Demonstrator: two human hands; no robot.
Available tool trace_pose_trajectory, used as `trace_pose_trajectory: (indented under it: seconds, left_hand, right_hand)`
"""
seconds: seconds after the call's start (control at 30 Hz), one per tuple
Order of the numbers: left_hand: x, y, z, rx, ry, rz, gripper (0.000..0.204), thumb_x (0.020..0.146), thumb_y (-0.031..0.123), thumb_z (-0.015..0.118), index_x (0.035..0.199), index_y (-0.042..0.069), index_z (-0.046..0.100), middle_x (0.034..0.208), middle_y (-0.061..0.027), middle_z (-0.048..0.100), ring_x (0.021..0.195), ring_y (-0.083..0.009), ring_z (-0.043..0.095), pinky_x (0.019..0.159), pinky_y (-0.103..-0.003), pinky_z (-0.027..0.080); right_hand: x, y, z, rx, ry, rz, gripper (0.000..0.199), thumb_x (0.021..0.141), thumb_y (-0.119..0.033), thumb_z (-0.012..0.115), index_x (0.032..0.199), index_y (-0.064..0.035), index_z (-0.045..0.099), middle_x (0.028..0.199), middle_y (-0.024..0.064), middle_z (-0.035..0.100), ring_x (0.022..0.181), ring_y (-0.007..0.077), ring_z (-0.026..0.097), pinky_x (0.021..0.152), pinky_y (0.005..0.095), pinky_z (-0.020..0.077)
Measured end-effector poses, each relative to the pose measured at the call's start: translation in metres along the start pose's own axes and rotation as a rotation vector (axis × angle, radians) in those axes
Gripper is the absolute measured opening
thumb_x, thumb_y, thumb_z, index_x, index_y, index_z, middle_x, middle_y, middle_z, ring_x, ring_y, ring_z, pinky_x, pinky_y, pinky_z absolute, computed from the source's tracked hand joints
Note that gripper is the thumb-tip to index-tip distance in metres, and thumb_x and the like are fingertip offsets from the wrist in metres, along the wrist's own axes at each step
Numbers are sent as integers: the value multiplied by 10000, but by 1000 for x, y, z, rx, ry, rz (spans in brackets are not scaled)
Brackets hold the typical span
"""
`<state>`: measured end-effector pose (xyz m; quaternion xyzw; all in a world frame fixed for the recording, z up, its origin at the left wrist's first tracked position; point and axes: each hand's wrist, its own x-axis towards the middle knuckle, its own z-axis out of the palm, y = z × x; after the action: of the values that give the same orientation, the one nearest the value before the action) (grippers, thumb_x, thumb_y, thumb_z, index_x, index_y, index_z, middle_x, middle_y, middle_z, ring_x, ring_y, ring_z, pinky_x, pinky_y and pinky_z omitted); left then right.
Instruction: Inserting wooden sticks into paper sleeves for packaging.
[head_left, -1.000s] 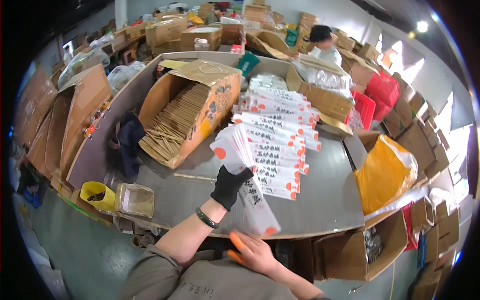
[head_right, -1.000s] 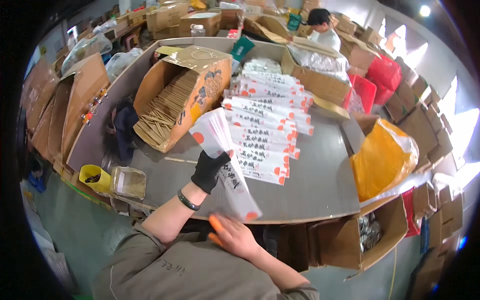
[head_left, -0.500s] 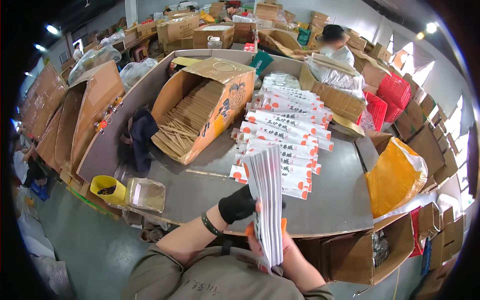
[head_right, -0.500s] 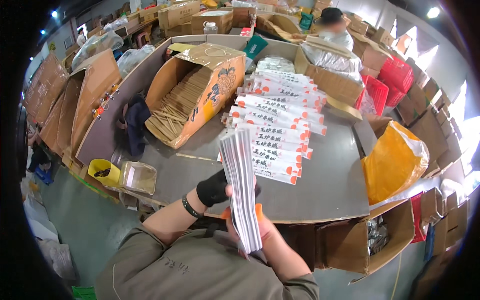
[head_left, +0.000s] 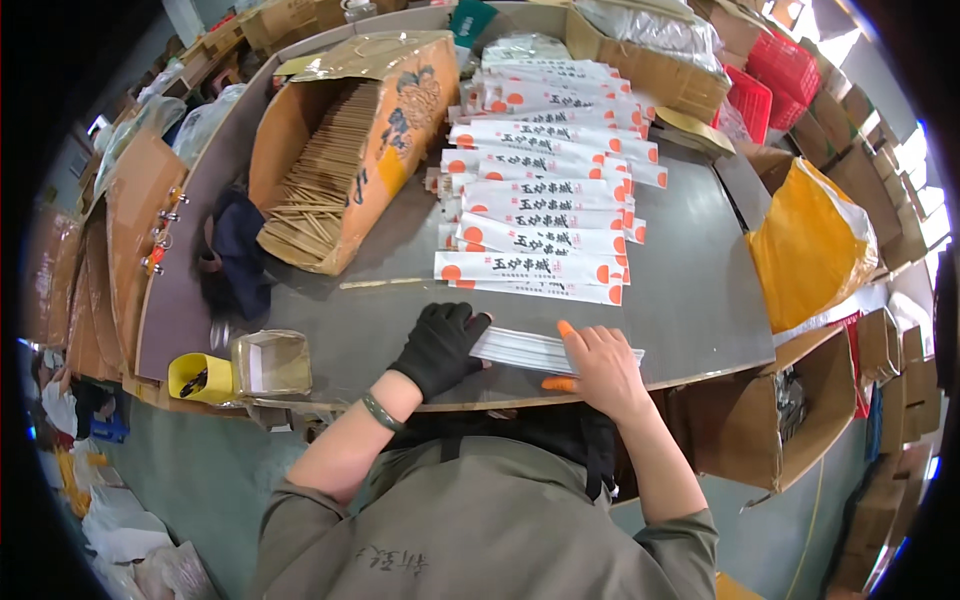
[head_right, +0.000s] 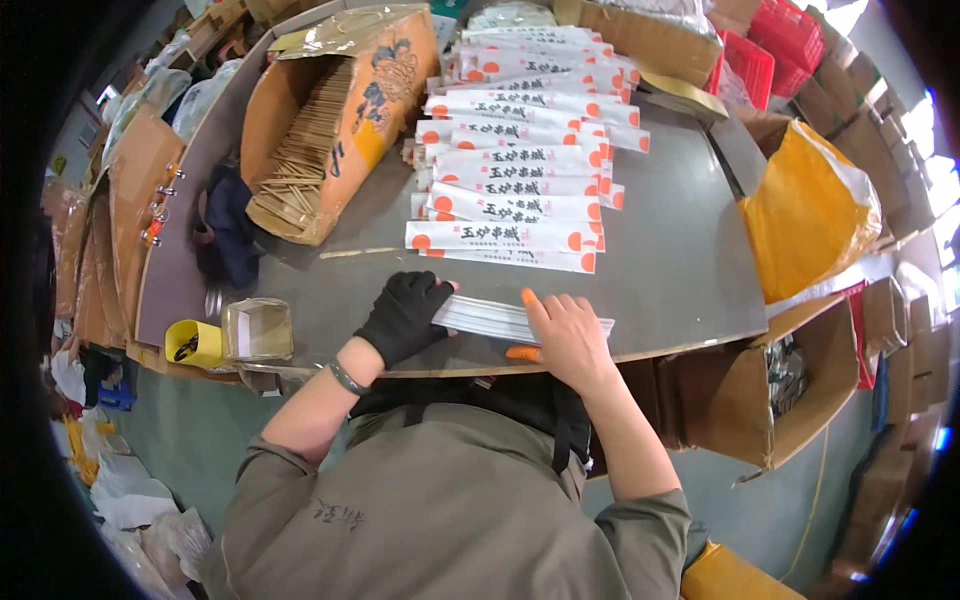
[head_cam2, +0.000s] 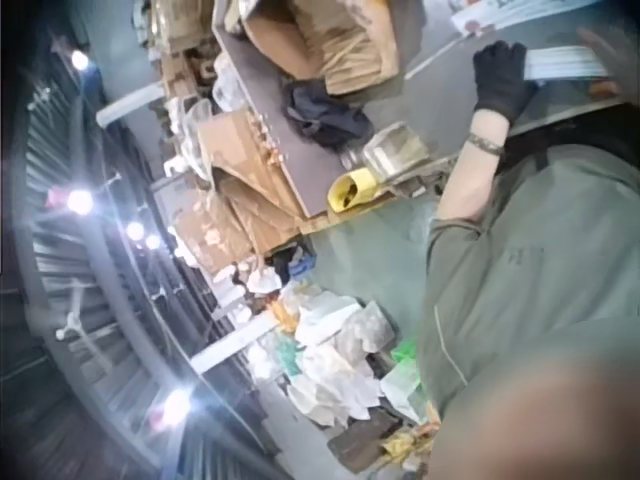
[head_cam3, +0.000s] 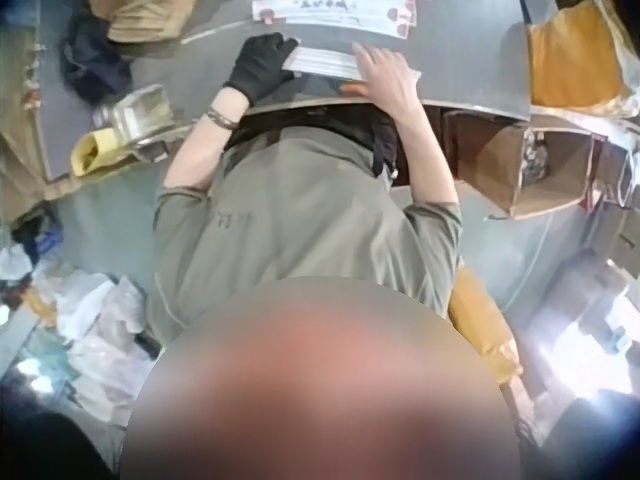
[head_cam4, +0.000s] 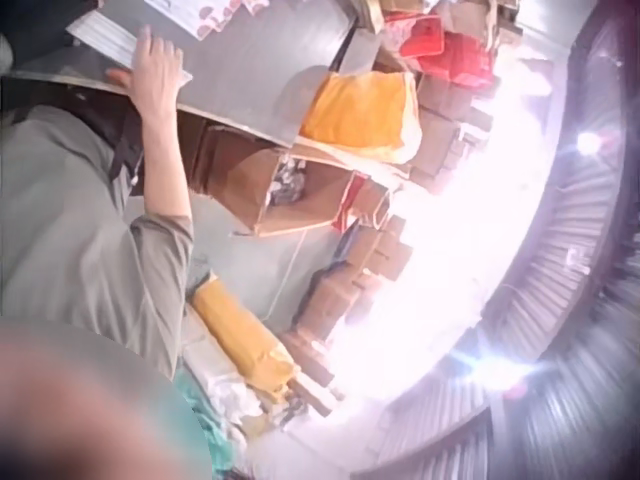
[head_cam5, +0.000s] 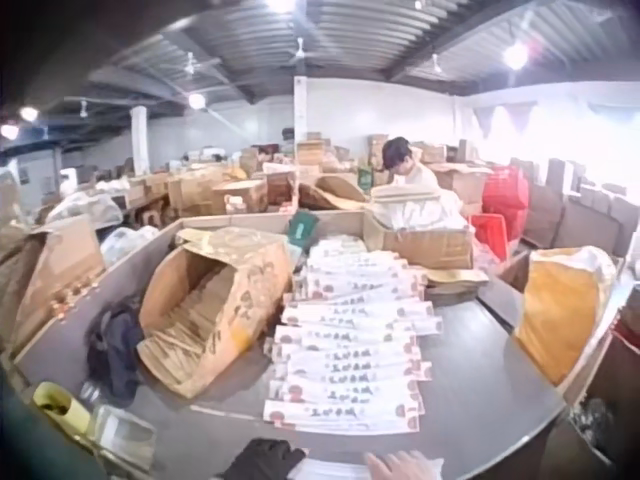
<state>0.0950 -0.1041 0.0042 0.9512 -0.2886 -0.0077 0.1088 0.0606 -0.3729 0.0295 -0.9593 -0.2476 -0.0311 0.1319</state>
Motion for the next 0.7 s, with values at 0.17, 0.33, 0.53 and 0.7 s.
trace_pose_trajectory:
  seconds: [0.17,0.33,0.53,0.7]
  left_hand:
    - [8,-6,-8,174,215,263,552,712,428,760,1078,58,574,1062,-110,583,1027,-299,564,958,-468,426]
    - [9,-6,5,-20,89,-6,529,755,416,738,1075,37,553,1003,-146,594,929,-318,599,775,-422,509]
    - [7,-26,10,-105,173,42,578,715,402,785,1103,39,558,984,-143,613,871,-342,609,741,-419,495]
    - [-15,-6,23,-262,387,-21,585,675,384,820,1075,44,563,948,-125,615,856,-331,615,729,-418,499]
  right_hand:
    - [-43,23,5,333,124,373,956,683,-223,846,1450,-9,316,1343,190,491,1244,333,487,1028,419,414]
    - [-43,-18,65,636,628,515,695,814,-23,736,1411,11,381,1285,155,531,1172,242,530,991,345,427]
    - [-38,-3,37,723,558,459,642,722,-43,813,1299,4,536,1150,113,589,1026,231,591,905,317,473]
    - [-15,-5,-63,552,463,145,719,632,-92,857,1283,-23,561,1012,87,615,938,232,603,811,338,498]
